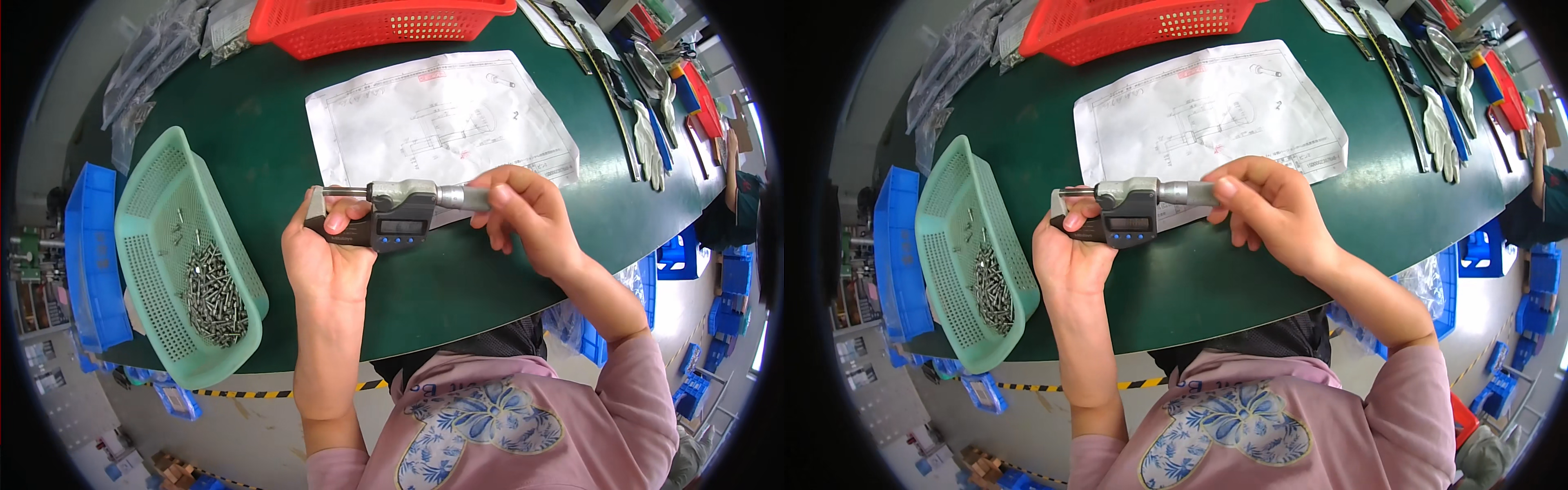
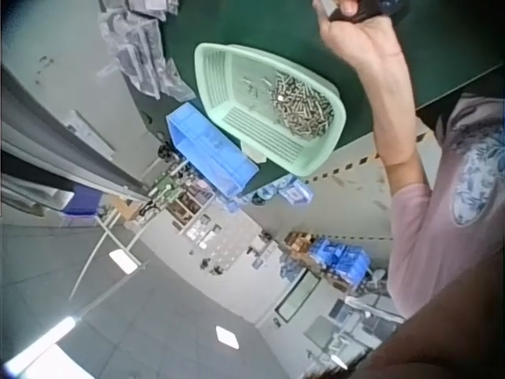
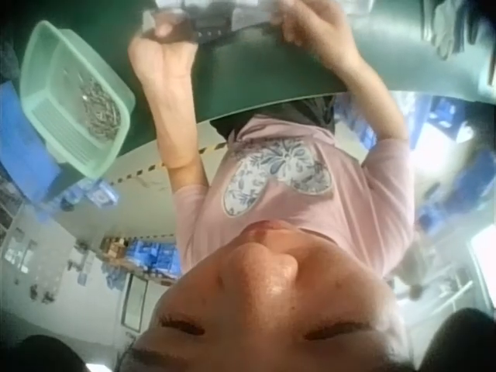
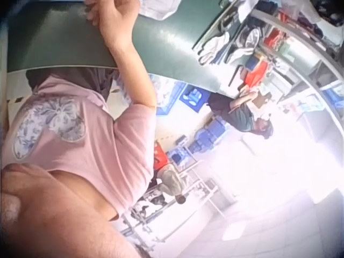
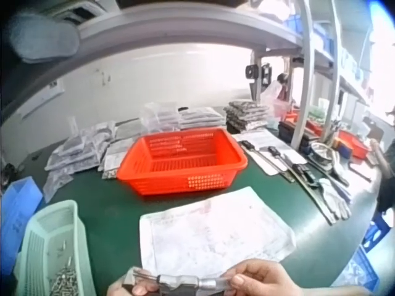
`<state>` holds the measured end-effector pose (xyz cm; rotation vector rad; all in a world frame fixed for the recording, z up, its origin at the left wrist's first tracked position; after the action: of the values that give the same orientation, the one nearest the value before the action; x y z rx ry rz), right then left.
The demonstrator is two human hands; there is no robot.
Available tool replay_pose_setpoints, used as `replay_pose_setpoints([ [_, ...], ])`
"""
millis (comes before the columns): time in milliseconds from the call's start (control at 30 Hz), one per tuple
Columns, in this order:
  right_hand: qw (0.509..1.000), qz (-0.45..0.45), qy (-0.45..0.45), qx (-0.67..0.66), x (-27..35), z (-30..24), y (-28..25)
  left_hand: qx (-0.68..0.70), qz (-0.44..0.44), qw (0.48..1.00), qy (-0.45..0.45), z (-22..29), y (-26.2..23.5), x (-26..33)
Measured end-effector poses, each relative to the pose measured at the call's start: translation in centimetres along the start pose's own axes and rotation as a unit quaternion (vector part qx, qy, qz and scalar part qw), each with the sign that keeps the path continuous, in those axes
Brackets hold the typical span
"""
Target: Measuring small metal pins or hardware components using a digital micrometer and a digital caliper.
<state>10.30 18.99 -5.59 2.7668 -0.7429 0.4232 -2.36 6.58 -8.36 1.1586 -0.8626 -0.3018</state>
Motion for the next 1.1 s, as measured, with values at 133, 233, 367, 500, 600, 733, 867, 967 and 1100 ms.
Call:
replay_pose_setpoints([
  [133,0.997,0.000,-0.051,0.054,-0.2,-0.3,0.1,-0.002,0.006,1.000,-0.012,0.2,-0.7,-0.4],
  [233,0.965,0.027,-0.212,0.155,0.5,-2.5,0.1,-0.015,0.009,1.000,0.011,0.2,-0.6,-0.3],
  [367,0.865,0.051,-0.405,0.292,2.2,-5.0,1.5,-0.030,0.021,0.999,0.006,-0.2,-0.7,-0.3],
  [500,0.868,0.072,-0.391,0.296,2.0,-4.8,1.2,-0.036,0.042,0.998,0.011,-0.2,-0.6,-0.1],
  [600,0.920,0.015,-0.290,0.265,0.6,-3.0,0.7,-0.048,0.056,0.997,0.017,-0.1,-1.0,-0.3],
  [733,0.980,0.000,-0.110,0.166,-0.5,-0.7,0.5,-0.044,0.035,0.998,0.016,-0.1,-0.7,-0.3],
  [867,0.995,-0.011,-0.041,0.090,-0.4,0.2,0.7,-0.049,0.044,0.997,0.031,0.2,-0.6,-0.1],
  [967,0.975,-0.145,0.155,-0.062,0.4,3.5,3.8,-0.024,0.031,0.999,0.017,0.2,-0.4,-0.1],
  [1100,0.981,-0.156,0.112,-0.004,0.6,3.0,7.2,-0.033,0.027,0.999,0.006,-0.1,-0.4,0.0],
])
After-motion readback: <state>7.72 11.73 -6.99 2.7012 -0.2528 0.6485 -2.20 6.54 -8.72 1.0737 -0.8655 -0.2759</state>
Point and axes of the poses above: each hand's wrist, its own x-axis away from the middle knuckle, its own y-axis out of the palm, z = x × y, the point moved 9 cm from there along -x, towards the middle knuckle, and after that the axes turned 7 degrees about y, right-handed, at the moved point
